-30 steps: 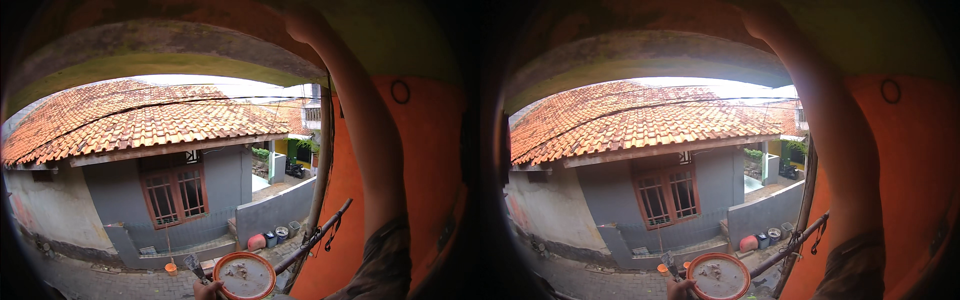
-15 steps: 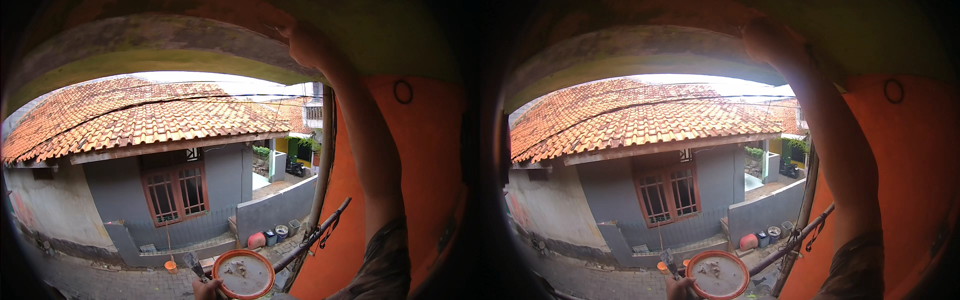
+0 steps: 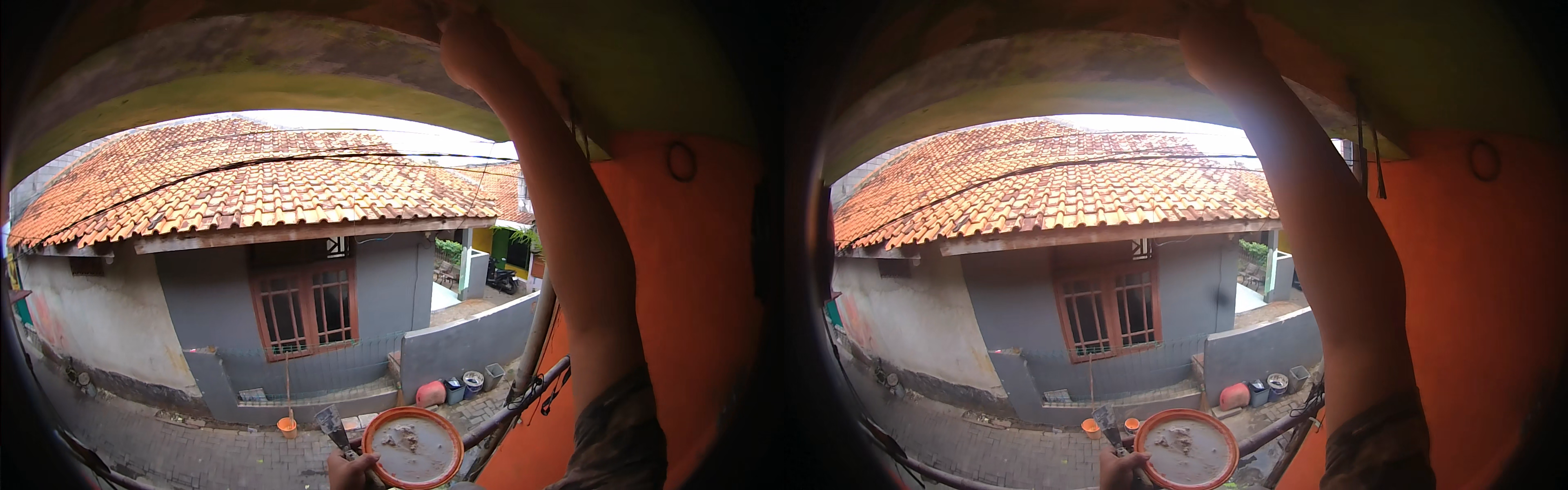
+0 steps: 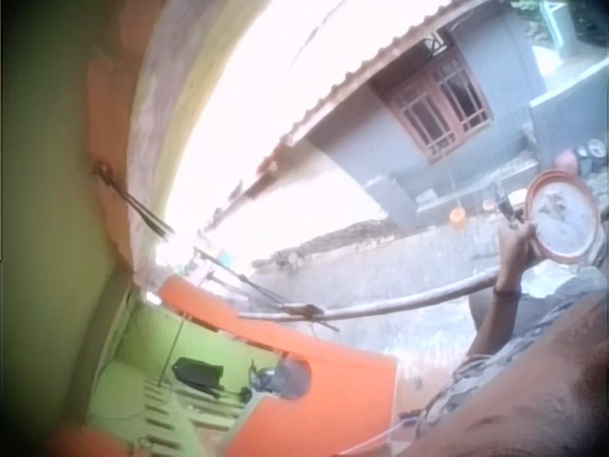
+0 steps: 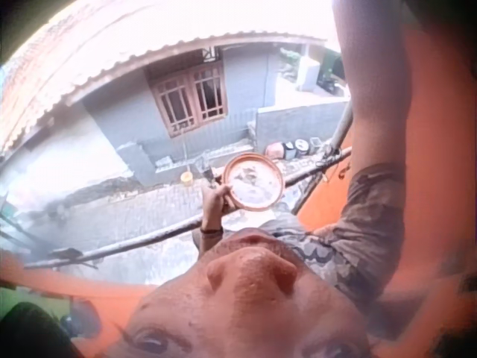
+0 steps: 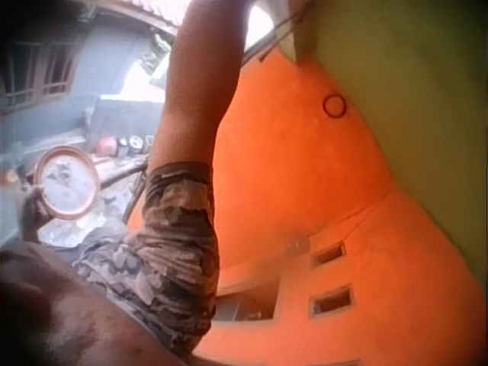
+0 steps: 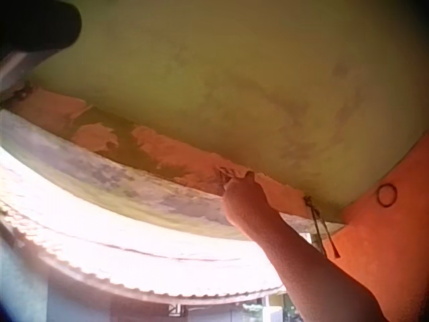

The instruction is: The person applies plaster to a wall using a trowel and a small orange container. They repeatedly scoop plaster from the container and smooth it onto the wall surface while standing on scaffolding.

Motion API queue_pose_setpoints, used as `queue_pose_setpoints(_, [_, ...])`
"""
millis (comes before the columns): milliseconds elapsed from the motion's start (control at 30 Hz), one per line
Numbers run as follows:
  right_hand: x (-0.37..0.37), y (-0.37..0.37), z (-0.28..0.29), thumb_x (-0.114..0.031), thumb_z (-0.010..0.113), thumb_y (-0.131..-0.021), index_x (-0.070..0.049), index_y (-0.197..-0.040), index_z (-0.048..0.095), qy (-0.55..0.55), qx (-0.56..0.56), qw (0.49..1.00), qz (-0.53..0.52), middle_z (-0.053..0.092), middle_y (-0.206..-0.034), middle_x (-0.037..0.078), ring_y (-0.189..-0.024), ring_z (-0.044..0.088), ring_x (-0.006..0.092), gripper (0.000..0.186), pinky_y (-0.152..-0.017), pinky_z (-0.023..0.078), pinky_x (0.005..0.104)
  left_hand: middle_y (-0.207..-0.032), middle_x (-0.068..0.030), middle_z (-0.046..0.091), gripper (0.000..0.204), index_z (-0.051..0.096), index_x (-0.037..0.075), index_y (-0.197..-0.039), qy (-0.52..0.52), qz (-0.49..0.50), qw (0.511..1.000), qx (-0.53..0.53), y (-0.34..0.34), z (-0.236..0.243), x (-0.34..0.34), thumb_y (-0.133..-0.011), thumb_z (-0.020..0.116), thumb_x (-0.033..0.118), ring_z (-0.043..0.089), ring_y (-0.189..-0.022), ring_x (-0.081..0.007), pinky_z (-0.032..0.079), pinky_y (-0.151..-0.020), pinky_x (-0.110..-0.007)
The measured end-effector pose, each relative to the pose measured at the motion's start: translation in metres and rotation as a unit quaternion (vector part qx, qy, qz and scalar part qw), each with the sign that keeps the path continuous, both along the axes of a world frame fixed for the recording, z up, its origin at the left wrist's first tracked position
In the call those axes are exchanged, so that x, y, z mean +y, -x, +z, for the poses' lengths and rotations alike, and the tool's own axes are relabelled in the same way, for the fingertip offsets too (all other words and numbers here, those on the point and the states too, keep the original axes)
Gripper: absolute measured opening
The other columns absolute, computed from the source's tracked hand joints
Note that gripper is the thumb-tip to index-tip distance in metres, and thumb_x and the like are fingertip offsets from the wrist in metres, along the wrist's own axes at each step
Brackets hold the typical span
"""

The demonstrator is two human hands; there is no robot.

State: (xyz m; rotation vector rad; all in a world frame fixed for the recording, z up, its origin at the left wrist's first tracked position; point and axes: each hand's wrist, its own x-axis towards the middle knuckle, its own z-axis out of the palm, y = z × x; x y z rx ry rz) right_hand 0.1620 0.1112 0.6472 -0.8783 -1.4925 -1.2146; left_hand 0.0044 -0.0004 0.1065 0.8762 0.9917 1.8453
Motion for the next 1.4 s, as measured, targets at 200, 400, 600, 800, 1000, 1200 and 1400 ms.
queue_pose_setpoints(200, [-0.039, -0.013, -0.035, -0.002, 0.049, -0.083, 0.011, -0.105, 0.061, 0.144, -0.004, 0.989, 0.037, 0.059, -0.107, 0.031, -0.096, 0.061, 0.0404, 0.029, -0.084, 0.05, 0.0451, -0.064, -0.0065, 0.06, 0.018, 0.06, -0.006, -0.09, -0.032, 0.066, 0.997, -0.04, -0.007, 0.009, -0.005, -0.073, 0.056, -0.002, 0.055, -0.045, -0.0131, 0.041, -0.038, -0.022])
queue_pose_setpoints(400, [-0.043, -0.084, -0.012, 0.0, 0.047, -0.081, -0.004, -0.106, 0.064, 0.11, -0.098, 0.989, -0.035, 0.066, -0.088, 0.021, -0.073, 0.065, 0.0285, 0.031, -0.069, 0.052, 0.0409, -0.064, -0.0052, 0.059, 0.017, 0.061, -0.005, -0.09, 0.017, 0.03, 0.999, -0.012, -0.004, 0.005, -0.008, -0.074, 0.057, -0.001, 0.054, -0.043, -0.0106, 0.039, -0.037, -0.021])
queue_pose_setpoints(600, [-0.065, -0.046, 0.002, -0.001, 0.048, -0.082, 0.0, -0.111, 0.064, 0.061, 0.036, 0.997, 0.018, 0.061, -0.111, 0.025, -0.095, 0.062, 0.0382, 0.032, -0.082, 0.051, 0.0431, -0.056, -0.0041, 0.057, 0.015, 0.061, -0.005, -0.089, 0.026, 0.035, 0.999, 0.009, -0.004, 0.01, -0.008, -0.076, 0.055, -0.001, 0.049, -0.035, -0.0109, 0.033, -0.03, -0.022])
queue_pose_setpoints(800, [-0.048, 0.004, 0.025, -0.003, 0.05, -0.084, 0.008, -0.104, 0.064, 0.025, -0.026, 0.993, -0.113, 0.063, -0.104, 0.026, -0.097, 0.062, 0.0355, 0.027, -0.087, 0.049, 0.0436, -0.055, -0.005, 0.057, 0.016, 0.059, -0.004, -0.092, 0.038, 0.048, 0.998, 0.003, 0.002, -0.004, 0.001, -0.076, 0.056, -0.002, 0.048, -0.032, -0.0119, 0.031, -0.028, -0.023])
queue_pose_setpoints(1000, [-0.03, 0.03, -0.015, -0.004, 0.052, -0.083, 0.013, -0.104, 0.061, -0.021, -0.05, 0.997, -0.051, 0.064, -0.096, 0.027, -0.086, 0.064, 0.0343, 0.028, -0.09, 0.047, 0.0425, -0.062, -0.006, 0.059, 0.023, 0.06, -0.004, -0.097, 0.032, 0.064, 0.997, 0.022, 0.007, -0.009, -0.002, -0.074, 0.057, -0.001, 0.054, -0.042, -0.0121, 0.039, -0.036, -0.022])
queue_pose_setpoints(1200, [-0.005, 0.027, -0.051, 0.003, 0.049, -0.077, -0.008, -0.12, 0.061, -0.116, 0.005, 0.989, 0.094, 0.064, -0.089, 0.025, -0.082, 0.065, 0.0314, 0.045, -0.077, 0.051, 0.0428, -0.075, -0.0057, 0.062, 0.028, 0.061, -0.004, -0.099, 0.026, 0.044, 0.998, 0.027, 0.007, -0.008, -0.003, -0.072, 0.057, -0.002, 0.058, -0.056, -0.0109, 0.045, -0.047, -0.021])
queue_pose_setpoints(1400, [-0.065, -0.03, -0.038, -0.002, 0.053, -0.081, -0.01, -0.124, 0.058, 0.053, -0.079, 0.982, 0.162, 0.065, -0.094, 0.023, -0.076, 0.065, 0.0339, 0.045, -0.073, 0.052, 0.0405, -0.082, -0.0082, 0.063, 0.032, 0.06, -0.007, -0.103, 0.003, 0.025, 1.0, 0.013, 0.01, -0.014, -0.004, -0.071, 0.056, -0.003, 0.06, -0.062, -0.0122, 0.049, -0.053, -0.022])
